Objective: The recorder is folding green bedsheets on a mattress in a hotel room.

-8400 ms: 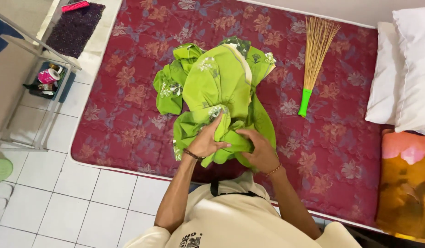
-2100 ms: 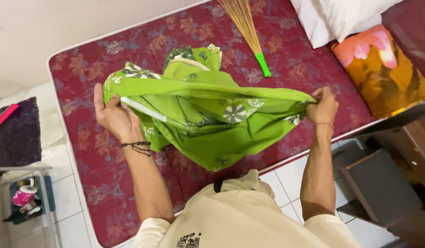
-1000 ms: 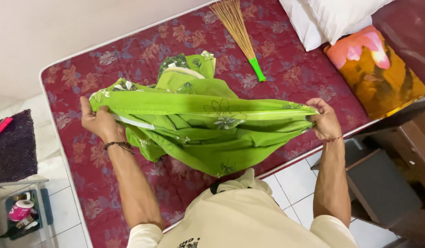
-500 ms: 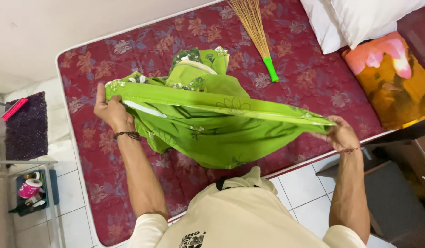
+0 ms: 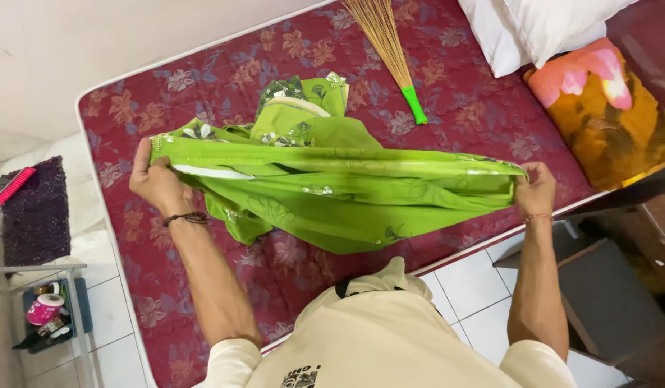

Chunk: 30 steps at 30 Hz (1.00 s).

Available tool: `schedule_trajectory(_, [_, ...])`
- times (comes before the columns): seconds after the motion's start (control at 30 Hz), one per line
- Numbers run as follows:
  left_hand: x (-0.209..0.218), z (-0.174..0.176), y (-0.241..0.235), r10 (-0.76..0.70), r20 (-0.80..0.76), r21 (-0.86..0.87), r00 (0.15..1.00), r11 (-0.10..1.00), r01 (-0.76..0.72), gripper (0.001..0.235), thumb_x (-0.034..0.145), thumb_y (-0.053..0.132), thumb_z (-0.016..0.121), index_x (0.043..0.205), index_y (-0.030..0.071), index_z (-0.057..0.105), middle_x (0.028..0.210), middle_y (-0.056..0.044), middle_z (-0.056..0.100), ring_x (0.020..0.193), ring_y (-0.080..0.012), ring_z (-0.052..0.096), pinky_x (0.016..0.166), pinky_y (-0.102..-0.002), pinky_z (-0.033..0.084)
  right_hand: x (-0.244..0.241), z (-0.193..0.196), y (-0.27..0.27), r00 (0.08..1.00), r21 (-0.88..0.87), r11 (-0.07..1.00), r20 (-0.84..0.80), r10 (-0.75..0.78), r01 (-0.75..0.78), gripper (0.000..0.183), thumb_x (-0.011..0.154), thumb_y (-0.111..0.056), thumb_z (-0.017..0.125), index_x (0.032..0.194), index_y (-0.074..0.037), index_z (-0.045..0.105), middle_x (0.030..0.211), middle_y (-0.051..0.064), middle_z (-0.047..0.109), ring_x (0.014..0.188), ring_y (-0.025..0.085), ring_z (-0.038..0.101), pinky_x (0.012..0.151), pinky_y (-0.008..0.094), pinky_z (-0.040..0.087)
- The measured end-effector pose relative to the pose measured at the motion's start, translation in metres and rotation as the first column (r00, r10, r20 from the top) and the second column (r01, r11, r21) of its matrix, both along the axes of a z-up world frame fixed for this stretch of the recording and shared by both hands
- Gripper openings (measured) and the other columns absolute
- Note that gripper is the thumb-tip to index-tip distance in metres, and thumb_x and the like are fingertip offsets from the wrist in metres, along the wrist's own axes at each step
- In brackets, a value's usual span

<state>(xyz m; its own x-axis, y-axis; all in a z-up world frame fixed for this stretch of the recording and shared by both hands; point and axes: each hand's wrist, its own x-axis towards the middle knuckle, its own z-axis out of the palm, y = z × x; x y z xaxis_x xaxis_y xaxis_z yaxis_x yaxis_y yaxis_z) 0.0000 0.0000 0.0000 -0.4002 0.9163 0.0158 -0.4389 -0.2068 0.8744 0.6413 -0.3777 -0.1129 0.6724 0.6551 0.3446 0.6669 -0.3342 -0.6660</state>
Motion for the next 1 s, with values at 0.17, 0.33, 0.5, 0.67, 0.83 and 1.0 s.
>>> schedule_trajectory(0.17, [-0.035, -0.033, 0.020, 0.051, -0.085, 0.004, 0.995, 0.999, -0.051, 0.052, 0.084, -0.020, 0.047, 0.133, -0.014, 0.063, 0.119, -0.024, 0.074, 0.094, -0.0265, 0.078, 0.080, -0.035, 0.066, -0.001, 0.035, -0.023, 0.669, 0.049, 0.985, -0.729, 0.147, -0.163, 0.017, 0.095, 0.003, 0.068, 0.108, -0.004, 0.060, 0.095, 0.001, 0.066, 0.083, 0.009, 0.060, 0.072, 0.025, 0.049])
schedule_trajectory(0.33, [-0.037, -0.025, 0.021, 0.031, -0.015, -0.037, 0.999, 0.999, -0.031, 0.051, 0.084, -0.020, 0.046, 0.134, -0.016, 0.058, 0.115, -0.028, 0.072, 0.090, -0.0306, 0.079, 0.075, -0.037, 0.069, -0.006, 0.077, -0.036, 0.819, -0.182, 0.925, -0.541, 0.190, -0.334, 0.027, 0.085, 0.009, 0.073, 0.104, -0.003, 0.059, 0.089, 0.001, 0.059, 0.082, 0.011, 0.055, 0.071, 0.028, 0.045])
schedule_trajectory(0.5, [-0.021, -0.015, 0.020, -0.006, -0.039, -0.050, 0.999, 0.999, 0.004, 0.048, 0.086, -0.017, 0.049, 0.134, -0.014, 0.056, 0.112, -0.022, 0.072, 0.085, -0.0242, 0.079, 0.068, -0.032, 0.069, -0.010, 0.104, -0.034, 0.865, -0.308, 0.940, -0.501, -0.033, -0.143, 0.009, 0.097, 0.004, 0.063, 0.104, -0.001, 0.058, 0.095, 0.011, 0.067, 0.088, 0.022, 0.067, 0.077, 0.040, 0.062])
schedule_trajectory(0.67, [-0.019, -0.027, 0.040, -0.116, -0.038, 0.015, 0.993, 0.993, 0.116, 0.056, 0.084, -0.018, 0.046, 0.139, -0.016, 0.058, 0.102, -0.022, 0.074, 0.070, -0.0165, 0.067, 0.053, -0.024, 0.049, 0.015, 0.092, -0.036, 0.535, 0.081, 0.997, -0.842, 0.075, -0.013, 0.008, 0.103, -0.002, 0.059, 0.109, -0.006, 0.056, 0.109, 0.012, 0.067, 0.097, 0.026, 0.070, 0.081, 0.044, 0.062])
schedule_trajectory(0.83, [-0.002, -0.014, 0.033, -0.204, -0.171, 0.083, 0.964, 0.972, 0.221, 0.070, 0.079, -0.022, 0.049, 0.147, -0.012, 0.053, 0.111, -0.020, 0.075, 0.072, -0.0137, 0.062, 0.055, -0.023, 0.044, 0.040, 0.074, -0.043, 0.211, 0.446, 0.893, -0.880, 0.426, 0.055, 0.013, 0.103, -0.001, 0.055, 0.115, 0.000, 0.060, 0.115, 0.017, 0.070, 0.101, 0.028, 0.073, 0.086, 0.043, 0.064])
schedule_trajectory(1.0, [0.014, -0.030, 0.040, -0.284, -0.423, 0.222, 0.861, 0.888, 0.402, 0.074, 0.079, -0.026, 0.049, 0.151, -0.007, 0.052, 0.144, -0.018, 0.064, 0.130, -0.0191, 0.067, 0.112, -0.029, 0.049, 0.020, 0.101, -0.049, 0.783, 0.243, 0.967, -0.615, 0.089, 0.082, 0.018, 0.099, 0.008, 0.064, 0.114, -0.002, 0.063, 0.108, 0.008, 0.069, 0.091, 0.016, 0.067, 0.076, 0.027, 0.056])
